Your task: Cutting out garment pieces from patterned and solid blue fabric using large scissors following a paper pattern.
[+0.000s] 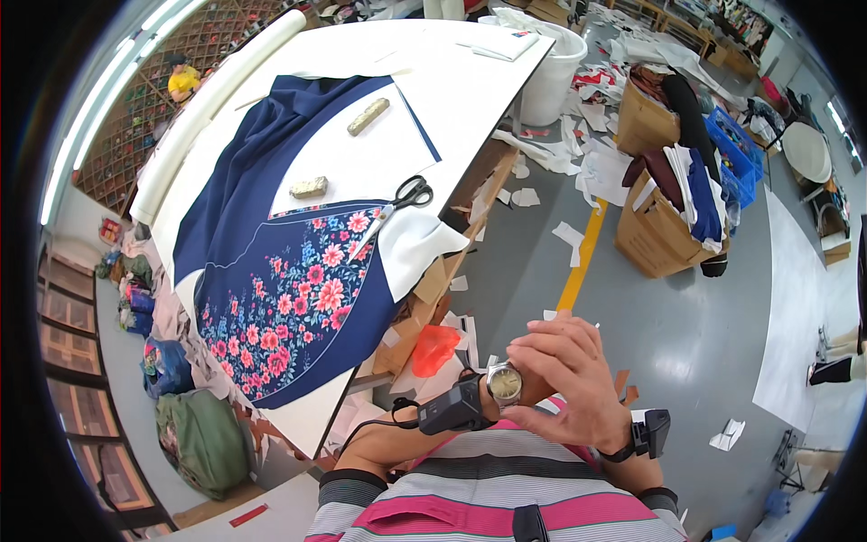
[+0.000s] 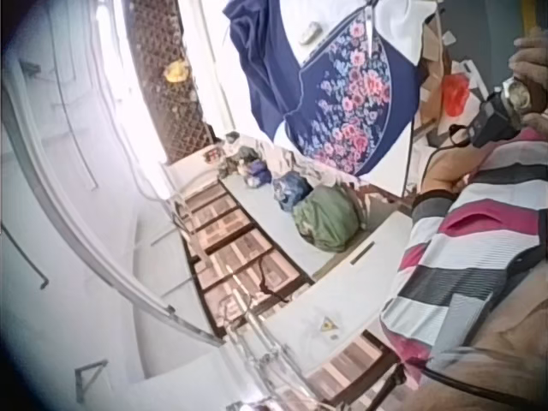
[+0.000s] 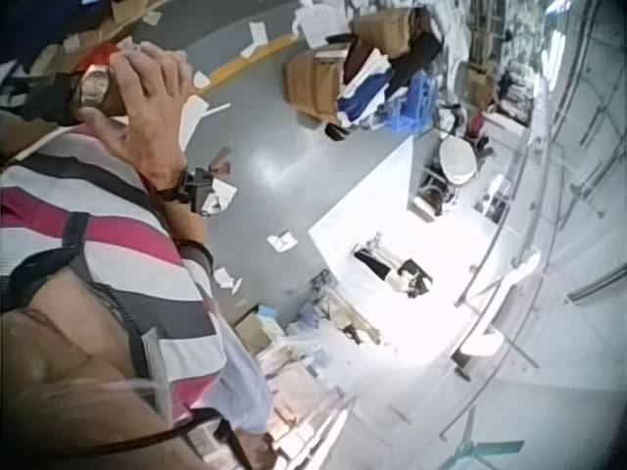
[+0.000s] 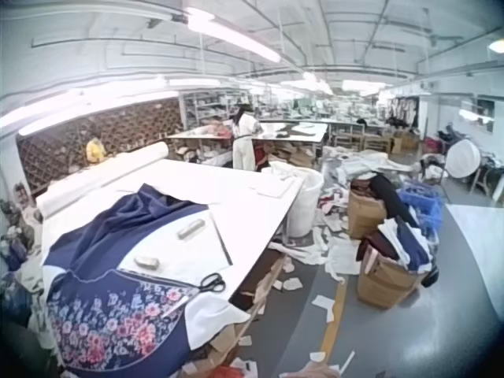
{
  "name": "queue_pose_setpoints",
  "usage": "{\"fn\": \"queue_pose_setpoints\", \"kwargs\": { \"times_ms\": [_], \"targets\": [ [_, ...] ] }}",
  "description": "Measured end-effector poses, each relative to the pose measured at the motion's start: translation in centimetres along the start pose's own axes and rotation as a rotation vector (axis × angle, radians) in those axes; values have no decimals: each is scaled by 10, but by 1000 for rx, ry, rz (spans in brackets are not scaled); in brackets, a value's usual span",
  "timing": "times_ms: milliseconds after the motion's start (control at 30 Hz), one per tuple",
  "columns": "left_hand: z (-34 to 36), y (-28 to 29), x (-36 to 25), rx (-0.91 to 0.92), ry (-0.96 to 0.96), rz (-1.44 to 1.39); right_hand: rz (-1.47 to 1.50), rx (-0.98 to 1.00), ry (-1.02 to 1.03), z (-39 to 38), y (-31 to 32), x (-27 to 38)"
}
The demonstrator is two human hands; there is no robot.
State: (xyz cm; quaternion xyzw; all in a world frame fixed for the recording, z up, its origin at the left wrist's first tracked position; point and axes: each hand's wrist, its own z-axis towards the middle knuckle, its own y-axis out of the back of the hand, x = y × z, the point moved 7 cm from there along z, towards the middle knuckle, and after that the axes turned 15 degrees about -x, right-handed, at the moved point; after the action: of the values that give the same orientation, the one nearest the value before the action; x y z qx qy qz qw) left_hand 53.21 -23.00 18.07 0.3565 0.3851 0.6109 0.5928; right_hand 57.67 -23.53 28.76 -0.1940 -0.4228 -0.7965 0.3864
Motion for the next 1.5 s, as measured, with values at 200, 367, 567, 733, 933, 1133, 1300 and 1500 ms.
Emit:
{"fn": "queue_pose_setpoints", "kwargs": {
  "times_ms": [200,367,567,733,933,1133,1300,1500],
  "targets": [
    [-8,-6,-5,31,32,-26,-74,38,24,-5,-14,5],
    [-9,-11,-9,46,65,-57,-85,34,17,-14,-17,6],
    [-23,-29,-3,74,120,-116,31,-29,10,-39,-44,4],
    [-18,-41,-1,80,122,-151,57,-54,-19,-52,-43,-5],
    [-14,-55,1,85,149,-182,80,41,-7,-65,-44,-20],
    [-16,-57,3,81,199,-206,-39,16,89,-61,-41,-15],
    [-15,-60,12,93,210,-208,-192,-67,127,-53,-41,-7],
    [-7,-67,20,100,219,-215,-304,-31,249,-49,-47,-6]
  ]
}}
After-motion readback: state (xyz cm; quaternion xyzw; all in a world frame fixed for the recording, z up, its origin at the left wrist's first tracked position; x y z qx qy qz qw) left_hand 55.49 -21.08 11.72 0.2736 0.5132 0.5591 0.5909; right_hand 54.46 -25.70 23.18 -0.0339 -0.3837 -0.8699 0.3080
